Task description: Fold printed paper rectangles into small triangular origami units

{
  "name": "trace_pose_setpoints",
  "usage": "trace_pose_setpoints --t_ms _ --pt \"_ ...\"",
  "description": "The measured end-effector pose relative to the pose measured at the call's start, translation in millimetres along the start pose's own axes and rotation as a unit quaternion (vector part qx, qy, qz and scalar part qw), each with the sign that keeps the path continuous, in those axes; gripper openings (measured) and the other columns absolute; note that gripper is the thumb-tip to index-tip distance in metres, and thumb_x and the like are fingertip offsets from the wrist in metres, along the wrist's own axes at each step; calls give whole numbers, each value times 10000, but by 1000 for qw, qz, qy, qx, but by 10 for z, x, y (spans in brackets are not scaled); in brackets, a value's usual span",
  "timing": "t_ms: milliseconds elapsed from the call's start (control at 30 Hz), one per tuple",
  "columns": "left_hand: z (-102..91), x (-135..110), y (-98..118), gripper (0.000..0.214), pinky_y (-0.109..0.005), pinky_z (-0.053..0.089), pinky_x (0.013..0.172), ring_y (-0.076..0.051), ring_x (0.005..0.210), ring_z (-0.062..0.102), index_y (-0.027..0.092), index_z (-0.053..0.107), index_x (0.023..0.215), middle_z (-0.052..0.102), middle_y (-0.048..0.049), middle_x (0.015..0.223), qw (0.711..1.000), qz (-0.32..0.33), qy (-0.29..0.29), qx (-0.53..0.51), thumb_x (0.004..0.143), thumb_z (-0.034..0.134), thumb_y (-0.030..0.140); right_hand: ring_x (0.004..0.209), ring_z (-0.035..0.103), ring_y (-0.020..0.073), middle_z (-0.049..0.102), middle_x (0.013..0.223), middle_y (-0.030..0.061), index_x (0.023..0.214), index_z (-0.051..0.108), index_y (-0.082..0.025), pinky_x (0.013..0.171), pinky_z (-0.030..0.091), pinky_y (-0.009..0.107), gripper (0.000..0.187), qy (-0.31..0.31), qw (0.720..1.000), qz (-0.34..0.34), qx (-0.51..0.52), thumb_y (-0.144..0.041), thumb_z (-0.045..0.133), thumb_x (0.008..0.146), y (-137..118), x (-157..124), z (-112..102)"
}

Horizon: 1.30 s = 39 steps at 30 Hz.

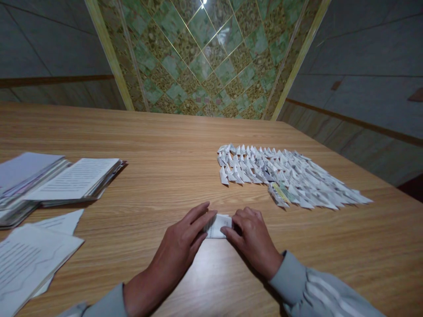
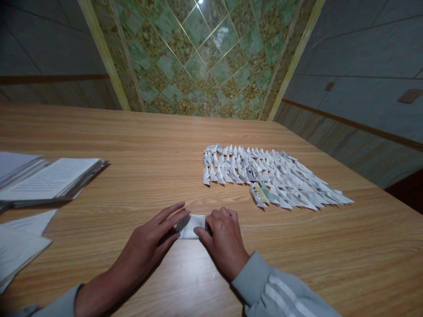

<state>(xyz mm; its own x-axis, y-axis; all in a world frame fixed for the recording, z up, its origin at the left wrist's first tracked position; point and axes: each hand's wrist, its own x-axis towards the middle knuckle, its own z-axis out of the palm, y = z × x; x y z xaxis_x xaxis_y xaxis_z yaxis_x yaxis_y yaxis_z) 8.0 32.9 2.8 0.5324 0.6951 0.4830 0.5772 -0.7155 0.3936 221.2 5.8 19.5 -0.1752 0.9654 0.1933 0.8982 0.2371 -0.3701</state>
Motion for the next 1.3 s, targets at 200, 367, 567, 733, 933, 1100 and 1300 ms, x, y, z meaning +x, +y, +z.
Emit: trace_pose_setpoints --t_ms 200,367,567,733,933,1100,1300 --pt "20 -10 -14 297 -359 574 918 -228 1140 662 245 663 1194 650 -106 1313 1000 19 3 -14 957 501 172 778 534 196 616 734 4 694 610 -185 767 313 336 251 5 1000 4 -12 -301 658 912 -40 19 -22" --pt "44 -12 13 286 -422 569 934 -271 1161 647 191 706 1124 643 -161 1307 1000 22 -1 5 942 490 146 789 543 217 642 761 20 731 599 -188 755 304 342 209 19 998 7 -51 -303 697 876 -55 36 1" --pt "34 -19 25 289 -447 560 949 -286 1187 626 172 717 1094 619 -181 1333 999 27 -16 15 920 495 111 786 564 228 642 741 7 779 585 -199 747 306 338 197 19 999 28 -33 -302 745 827 -58 55 13" --pt "60 -33 4 273 -463 566 918 -279 1134 637 189 699 1125 634 -147 1326 998 40 -28 26 920 541 102 880 593 253 691 931 38 1077 569 -200 802 329 358 292 23 999 10 -27 -270 727 841 -45 37 26" --pt "48 -23 37 306 -426 582 821 -242 975 641 203 680 1156 681 -117 1248 997 53 -52 32 930 528 64 902 595 269 707 971 71 1142 560 -191 832 344 383 280 22 997 -18 -74 -204 647 876 -63 23 43" --pt "12 -4 90 249 -409 579 810 -239 975 618 179 676 1105 654 -122 1272 995 60 -66 54 948 510 79 906 599 267 709 984 84 1163 552 -180 843 346 384 311 32 996 -13 -78 -126 611 862 -70 29 48" --pt "-14 -1 120 217 -465 537 878 -284 1072 600 178 646 1140 678 -115 1194 984 81 -100 119 941 568 141 835 602 238 701 867 42 982 588 -198 795 337 352 110 17 998 11 -62 -142 611 891 -71 63 12"
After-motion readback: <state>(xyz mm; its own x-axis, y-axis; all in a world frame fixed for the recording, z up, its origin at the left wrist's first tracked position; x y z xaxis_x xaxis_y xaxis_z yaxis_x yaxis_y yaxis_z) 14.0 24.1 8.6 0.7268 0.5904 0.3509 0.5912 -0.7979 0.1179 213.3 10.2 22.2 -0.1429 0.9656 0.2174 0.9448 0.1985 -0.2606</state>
